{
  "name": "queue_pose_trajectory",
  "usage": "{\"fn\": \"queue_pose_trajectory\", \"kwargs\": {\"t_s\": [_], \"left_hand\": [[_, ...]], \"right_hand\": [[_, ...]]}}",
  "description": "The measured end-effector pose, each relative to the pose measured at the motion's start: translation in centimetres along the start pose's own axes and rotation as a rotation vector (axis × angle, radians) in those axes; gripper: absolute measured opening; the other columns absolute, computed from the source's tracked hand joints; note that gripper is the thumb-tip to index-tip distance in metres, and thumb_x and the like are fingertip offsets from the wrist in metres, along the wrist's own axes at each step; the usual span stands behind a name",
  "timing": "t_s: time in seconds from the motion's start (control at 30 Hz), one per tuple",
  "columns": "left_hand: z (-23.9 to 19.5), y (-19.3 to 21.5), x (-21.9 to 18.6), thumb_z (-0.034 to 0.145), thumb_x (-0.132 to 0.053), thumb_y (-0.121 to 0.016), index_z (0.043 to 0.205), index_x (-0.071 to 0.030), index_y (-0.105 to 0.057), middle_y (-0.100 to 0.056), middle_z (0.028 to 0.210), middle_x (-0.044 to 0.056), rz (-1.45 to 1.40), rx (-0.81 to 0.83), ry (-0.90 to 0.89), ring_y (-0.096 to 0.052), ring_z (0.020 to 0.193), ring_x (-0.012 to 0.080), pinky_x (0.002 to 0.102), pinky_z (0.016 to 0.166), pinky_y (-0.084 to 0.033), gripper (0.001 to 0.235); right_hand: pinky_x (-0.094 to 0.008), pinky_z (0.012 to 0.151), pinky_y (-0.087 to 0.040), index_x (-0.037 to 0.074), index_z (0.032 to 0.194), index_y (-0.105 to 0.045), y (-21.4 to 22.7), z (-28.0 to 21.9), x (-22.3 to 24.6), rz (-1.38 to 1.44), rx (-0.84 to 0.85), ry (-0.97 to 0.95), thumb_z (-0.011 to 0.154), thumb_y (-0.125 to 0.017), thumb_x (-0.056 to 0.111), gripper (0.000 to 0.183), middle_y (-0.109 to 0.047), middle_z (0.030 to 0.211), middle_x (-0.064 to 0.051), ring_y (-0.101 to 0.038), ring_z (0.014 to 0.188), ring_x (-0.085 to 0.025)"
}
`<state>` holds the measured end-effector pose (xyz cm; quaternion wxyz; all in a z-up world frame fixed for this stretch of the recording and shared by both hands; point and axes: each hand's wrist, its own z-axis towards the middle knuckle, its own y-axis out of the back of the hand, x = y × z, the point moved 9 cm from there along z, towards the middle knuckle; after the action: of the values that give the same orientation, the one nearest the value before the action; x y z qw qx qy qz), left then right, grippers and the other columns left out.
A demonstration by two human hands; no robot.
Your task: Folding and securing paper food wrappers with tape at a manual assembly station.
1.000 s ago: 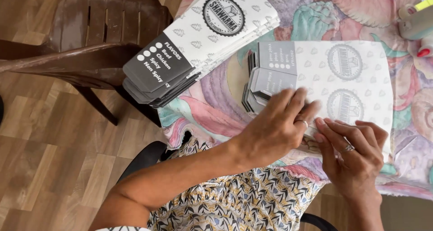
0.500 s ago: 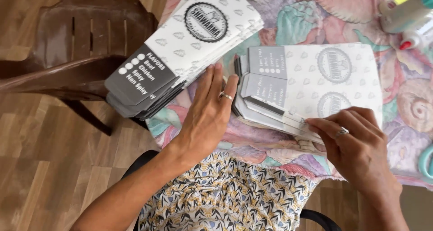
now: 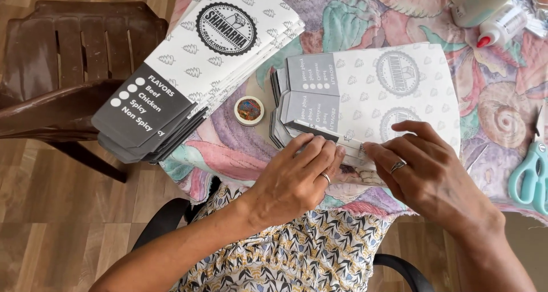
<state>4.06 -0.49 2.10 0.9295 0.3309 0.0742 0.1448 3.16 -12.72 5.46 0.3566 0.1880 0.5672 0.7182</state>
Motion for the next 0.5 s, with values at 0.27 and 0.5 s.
{"fn": "queue_pose_trajectory", "kwargs": {"t_s": [0.27, 0.5], "left_hand": [[0.1, 0.3, -0.1, 0.099, 0.005, -0.060, 0.116, 0.013, -0.071, -0.063, 0.113, 0.021, 0.025, -0.001, -0.010, -0.060, 0.104, 0.0312, 0.045, 0.098, -0.054, 0.022], [0.2, -0.4, 0.6, 0.106, -0.004, -0.056, 0.120, 0.003, -0.062, -0.058, 0.119, 0.014, 0.057, 0.060, 0.047, -0.055, 0.109, 0.0250, 0.040, 0.096, -0.049, 0.017]], "right_hand": [[-0.045, 0.093, -0.058, 0.001, 0.122, -0.063, -0.1, 0.1, 0.9, -0.152, -0.083, 0.099, 0.094, -0.065, -0.024, 0.038, -0.059, 0.092, -0.010, -0.060, 0.076, -0.021], [-0.052, 0.099, -0.055, -0.002, 0.127, -0.064, 0.2, -0.6, 0.3, -0.078, -0.016, 0.050, 0.093, -0.067, -0.008, 0.034, -0.067, 0.106, -0.017, -0.068, 0.085, -0.028]]}}
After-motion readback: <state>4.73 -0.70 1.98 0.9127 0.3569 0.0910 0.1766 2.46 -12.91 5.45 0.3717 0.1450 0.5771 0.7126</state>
